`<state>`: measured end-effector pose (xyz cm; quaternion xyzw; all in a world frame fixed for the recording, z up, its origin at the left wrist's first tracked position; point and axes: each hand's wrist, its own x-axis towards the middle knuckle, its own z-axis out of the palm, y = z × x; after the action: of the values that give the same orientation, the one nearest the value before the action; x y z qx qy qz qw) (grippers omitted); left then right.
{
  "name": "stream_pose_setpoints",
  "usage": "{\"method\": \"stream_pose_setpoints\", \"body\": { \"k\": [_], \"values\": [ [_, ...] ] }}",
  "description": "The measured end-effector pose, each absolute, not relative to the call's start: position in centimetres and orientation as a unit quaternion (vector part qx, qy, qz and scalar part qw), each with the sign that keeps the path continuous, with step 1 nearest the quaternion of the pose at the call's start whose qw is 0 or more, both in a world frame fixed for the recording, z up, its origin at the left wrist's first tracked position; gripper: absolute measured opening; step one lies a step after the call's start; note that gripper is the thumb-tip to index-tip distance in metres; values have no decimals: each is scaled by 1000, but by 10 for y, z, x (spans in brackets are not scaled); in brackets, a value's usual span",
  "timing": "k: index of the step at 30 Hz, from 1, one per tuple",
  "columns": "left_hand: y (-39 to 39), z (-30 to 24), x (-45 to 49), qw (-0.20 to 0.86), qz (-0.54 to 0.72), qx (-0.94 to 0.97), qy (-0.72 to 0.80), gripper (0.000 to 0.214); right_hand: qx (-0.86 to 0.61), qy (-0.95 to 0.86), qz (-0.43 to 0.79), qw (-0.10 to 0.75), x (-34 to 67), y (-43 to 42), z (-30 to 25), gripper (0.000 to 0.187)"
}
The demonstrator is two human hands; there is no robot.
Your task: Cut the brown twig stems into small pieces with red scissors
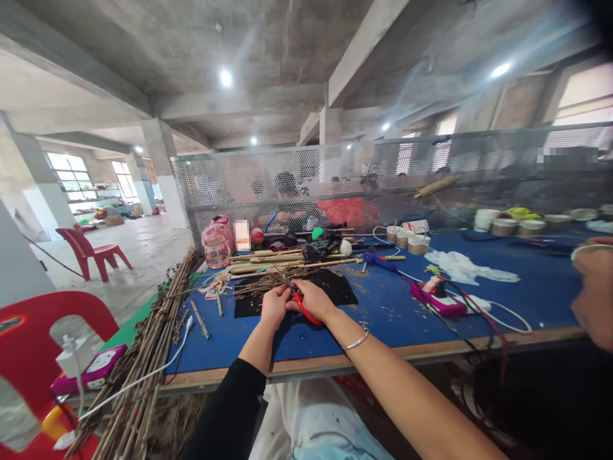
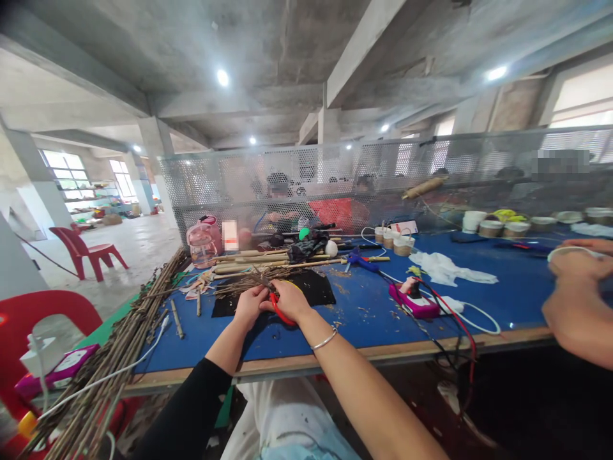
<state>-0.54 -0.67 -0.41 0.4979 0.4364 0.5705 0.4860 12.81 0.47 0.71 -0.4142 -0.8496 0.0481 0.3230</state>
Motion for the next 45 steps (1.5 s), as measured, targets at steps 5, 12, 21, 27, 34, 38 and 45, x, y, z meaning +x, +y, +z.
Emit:
{"method": "stream_pose_setpoints", "body": {
  "k": [5,12,21,27,34,38,45],
  "values": [
    [-4,-8,-9,456,577,511,445,23,-452,-841,58,292,129,-3,14,47],
    [-2,-11,-11,436,559,509,488,28,-488,-833,63,253,130,-4,15,45],
    [0,-10,-11,427,593,514,450,23,-515,-824,40,233,130,-4,16,49],
    [-2,-7,-7,461,602,482,440,17,-440,-850,23,287,129,3,9,59],
    [-4,-6,-6,466,579,508,437,15,-409,-859,9,307,131,12,1,68],
    [-8,-2,-6,460,570,518,442,14,-390,-863,42,318,132,8,5,55],
    [-6,-3,-7,447,589,525,422,13,-426,-847,92,304,133,1,10,40]
  ]
}}
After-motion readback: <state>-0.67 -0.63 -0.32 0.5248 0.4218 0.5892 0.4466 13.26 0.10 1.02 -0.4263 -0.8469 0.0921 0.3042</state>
